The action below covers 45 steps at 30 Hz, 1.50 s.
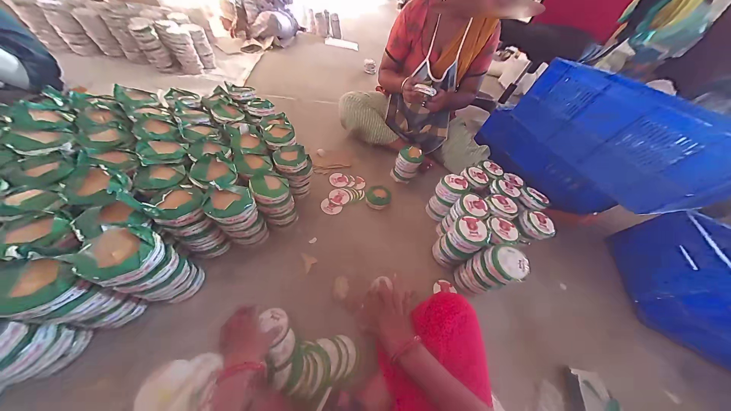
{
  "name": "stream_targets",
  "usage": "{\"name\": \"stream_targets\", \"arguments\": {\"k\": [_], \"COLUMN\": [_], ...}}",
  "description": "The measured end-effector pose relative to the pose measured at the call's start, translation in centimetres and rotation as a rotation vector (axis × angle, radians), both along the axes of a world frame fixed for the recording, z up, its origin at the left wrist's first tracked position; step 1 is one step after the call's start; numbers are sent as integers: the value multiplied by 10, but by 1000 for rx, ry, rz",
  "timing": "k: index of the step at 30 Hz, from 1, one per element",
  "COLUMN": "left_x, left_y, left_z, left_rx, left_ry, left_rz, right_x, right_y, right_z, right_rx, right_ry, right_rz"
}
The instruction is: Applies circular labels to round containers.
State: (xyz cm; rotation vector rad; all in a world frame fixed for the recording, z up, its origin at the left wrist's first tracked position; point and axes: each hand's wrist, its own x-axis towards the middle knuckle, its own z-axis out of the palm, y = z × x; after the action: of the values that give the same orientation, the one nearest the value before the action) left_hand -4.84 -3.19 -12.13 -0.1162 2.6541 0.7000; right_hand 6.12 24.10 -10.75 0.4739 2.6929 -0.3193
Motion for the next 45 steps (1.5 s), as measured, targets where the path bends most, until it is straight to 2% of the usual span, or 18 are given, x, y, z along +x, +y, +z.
{"name": "stream_targets", "arguments": {"k": [8, 11, 16, 20, 22, 24, 26, 28, 33, 39, 45], "left_x": [2, 1, -11, -44, -59, -72, -86, -99, -119, -142, -136], "left_y": [-10, -6, -4, -12, -21, -33, -53, -75, -114, -128, -138], "left_z": [-13, -12, 1, 2, 10, 18, 23, 24, 37, 36, 36], "left_rx": [-109, -65, 254, 608, 793, 910, 933, 973, 1184, 1107, 1055], "left_ry": [-66, -52, 104, 182, 174, 263, 401, 472, 374, 197, 46], "left_rz": [37, 59, 227, 294, 455, 764, 1065, 1177, 1026, 969, 900], "right_x": [-16, -18, -18, -18, -16, -11, -9, -9, -12, -15, -13], "right_y": [0, 0, -6, -2, -6, -14, -19, -20, -16, -20, -23], "right_z": [-10, -11, -12, -8, -9, -5, -3, -3, -10, -7, -8], "right_rx": [64, 84, 42, -100, -263, -408, -470, -488, -534, -529, -577], "right_ry": [-120, -93, -44, 133, 265, 337, 358, 403, 464, 476, 523], "right_rz": [8, 7, -14, -25, -57, -108, -125, -107, -86, -62, -52]}}
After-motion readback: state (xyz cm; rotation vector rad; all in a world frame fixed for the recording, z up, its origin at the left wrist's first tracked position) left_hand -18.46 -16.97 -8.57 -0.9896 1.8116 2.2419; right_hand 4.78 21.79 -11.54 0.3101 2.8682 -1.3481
